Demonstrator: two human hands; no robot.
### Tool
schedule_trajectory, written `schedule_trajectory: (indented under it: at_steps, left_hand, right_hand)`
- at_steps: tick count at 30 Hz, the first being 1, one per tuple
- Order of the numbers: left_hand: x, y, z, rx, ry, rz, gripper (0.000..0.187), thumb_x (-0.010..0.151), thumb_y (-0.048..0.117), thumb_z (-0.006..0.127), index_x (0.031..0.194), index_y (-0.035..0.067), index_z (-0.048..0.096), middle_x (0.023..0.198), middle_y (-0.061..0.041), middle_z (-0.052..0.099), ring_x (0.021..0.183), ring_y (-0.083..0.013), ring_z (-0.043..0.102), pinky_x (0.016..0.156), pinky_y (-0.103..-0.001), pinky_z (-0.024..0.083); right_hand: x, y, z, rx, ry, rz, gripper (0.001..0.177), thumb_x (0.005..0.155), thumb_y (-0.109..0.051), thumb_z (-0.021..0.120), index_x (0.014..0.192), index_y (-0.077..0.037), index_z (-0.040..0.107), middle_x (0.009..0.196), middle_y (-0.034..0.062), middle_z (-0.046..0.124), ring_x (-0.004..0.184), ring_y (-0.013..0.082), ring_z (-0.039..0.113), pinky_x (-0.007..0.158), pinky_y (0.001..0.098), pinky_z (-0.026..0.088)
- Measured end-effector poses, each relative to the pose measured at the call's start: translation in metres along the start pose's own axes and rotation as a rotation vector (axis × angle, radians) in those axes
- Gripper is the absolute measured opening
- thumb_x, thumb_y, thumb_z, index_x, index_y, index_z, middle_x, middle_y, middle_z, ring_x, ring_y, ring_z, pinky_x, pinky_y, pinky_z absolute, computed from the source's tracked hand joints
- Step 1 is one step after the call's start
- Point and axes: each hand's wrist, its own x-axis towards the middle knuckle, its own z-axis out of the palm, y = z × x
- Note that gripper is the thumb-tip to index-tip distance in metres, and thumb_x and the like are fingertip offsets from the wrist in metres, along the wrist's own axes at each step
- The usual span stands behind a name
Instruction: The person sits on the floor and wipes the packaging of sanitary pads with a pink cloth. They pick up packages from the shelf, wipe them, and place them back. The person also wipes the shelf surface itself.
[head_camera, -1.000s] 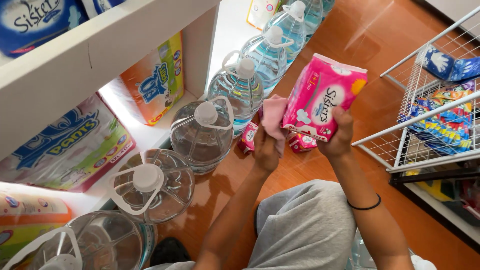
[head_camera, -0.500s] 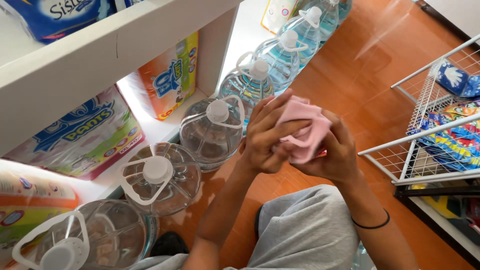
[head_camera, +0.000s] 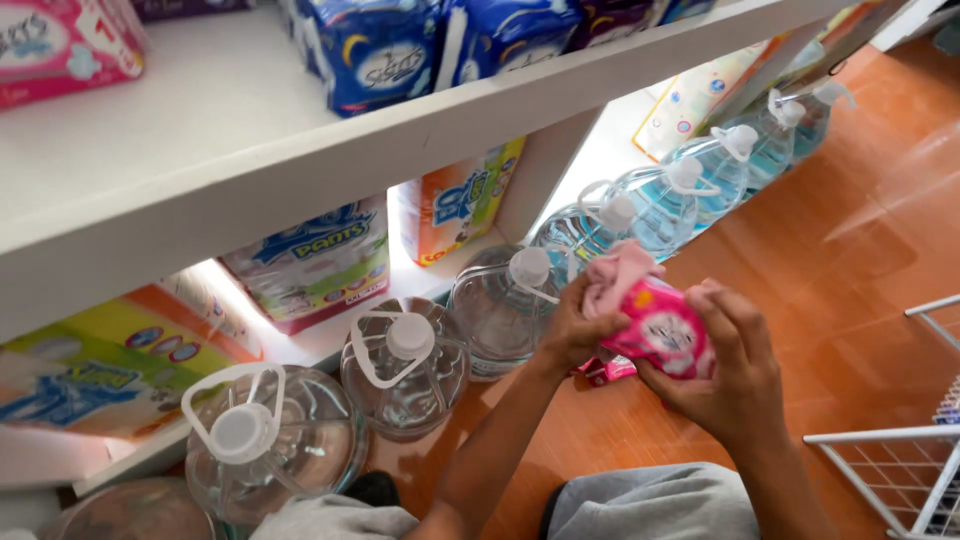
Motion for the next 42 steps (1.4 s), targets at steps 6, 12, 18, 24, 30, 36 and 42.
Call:
schedule_trajectory:
  at_steps: [6,12,18,24,30,36,42]
  left_hand:
    - [0.001,-0.006,-0.007,-0.551,0.372,-0.003,0.050,0.095,0.045,0.057,0.125,0.005,0.061,0.112,-0.010,0.071,0.093,-0.0195,0.069,0.086,-0.034,0.057]
    - [0.000,-0.019,-0.030,-0.464,0.540,-0.217,0.057,0.084,0.044,0.066,0.123,0.003,0.066,0.108,-0.022,0.075,0.091,-0.0334,0.076,0.090,-0.049,0.059]
    - [0.027,0.060,0.074,0.464,0.640,0.225,0.036,0.108,0.034,0.046,0.129,0.008,0.058,0.129,-0.013,0.067,0.110,-0.0209,0.067,0.099,-0.035,0.052]
    - [0.018,0.055,0.131,1.706,-0.072,0.692,0.035,0.101,0.052,0.052,0.100,0.028,0.078,0.154,-0.012,0.051,0.148,-0.0375,0.042,0.125,-0.049,0.020]
    - [0.048,0.104,0.130,1.207,0.190,0.833,0.039,0.108,0.037,0.047,0.107,0.010,0.075,0.125,-0.014,0.063,0.122,-0.0367,0.065,0.113,-0.045,0.048]
    - [0.088,0.259,0.142,0.943,-0.417,0.374,0.084,0.087,0.036,0.088,0.159,0.025,0.046,0.160,-0.001,0.053,0.154,-0.0260,0.054,0.141,-0.047,0.044]
    - [0.022,0.389,0.217,1.372,-0.239,0.345,0.114,0.068,-0.001,0.107,0.159,0.018,0.040,0.165,-0.007,0.049,0.146,-0.0297,0.059,0.128,-0.042,0.059]
  right_hand:
    - [0.012,0.012,-0.002,0.698,-0.175,0.333,0.110,0.055,-0.006,0.092,0.148,-0.005,0.032,0.148,0.0149,0.045,0.136,0.0292,0.055,0.116,0.0425,0.047]
    - [0.013,0.016,0.023,1.035,0.109,0.251,0.108,0.063,-0.005,0.095,0.144,-0.004,0.023,0.154,0.0218,0.030,0.135,0.0327,0.048,0.114,0.0525,0.041]
    - [0.016,0.018,0.012,0.596,0.106,0.416,0.093,0.055,-0.002,0.091,0.138,-0.012,0.051,0.120,0.0149,0.061,0.105,0.0363,0.067,0.087,0.0467,0.059]
    - [0.022,0.024,0.011,0.531,0.283,-0.127,0.073,0.078,-0.069,0.075,0.118,-0.007,0.071,0.119,0.0150,0.060,0.116,0.0356,0.054,0.101,0.0411,0.049]
    - [0.050,-0.004,-0.023,0.822,0.384,0.014,0.102,0.046,-0.015,0.105,0.119,-0.002,0.035,0.132,0.0251,0.046,0.124,0.0387,0.050,0.112,0.0483,0.038]
    - [0.120,0.005,0.023,0.602,0.348,-0.229,0.071,0.072,-0.020,0.085,0.127,-0.004,0.043,0.126,0.0185,0.046,0.117,0.0398,0.055,0.107,0.0500,0.048]
    - [0.249,-0.104,0.031,1.542,0.225,-0.285,0.097,0.092,-0.004,0.077,0.165,-0.020,0.017,0.169,0.0176,0.036,0.155,0.0419,0.049,0.133,0.0523,0.048]
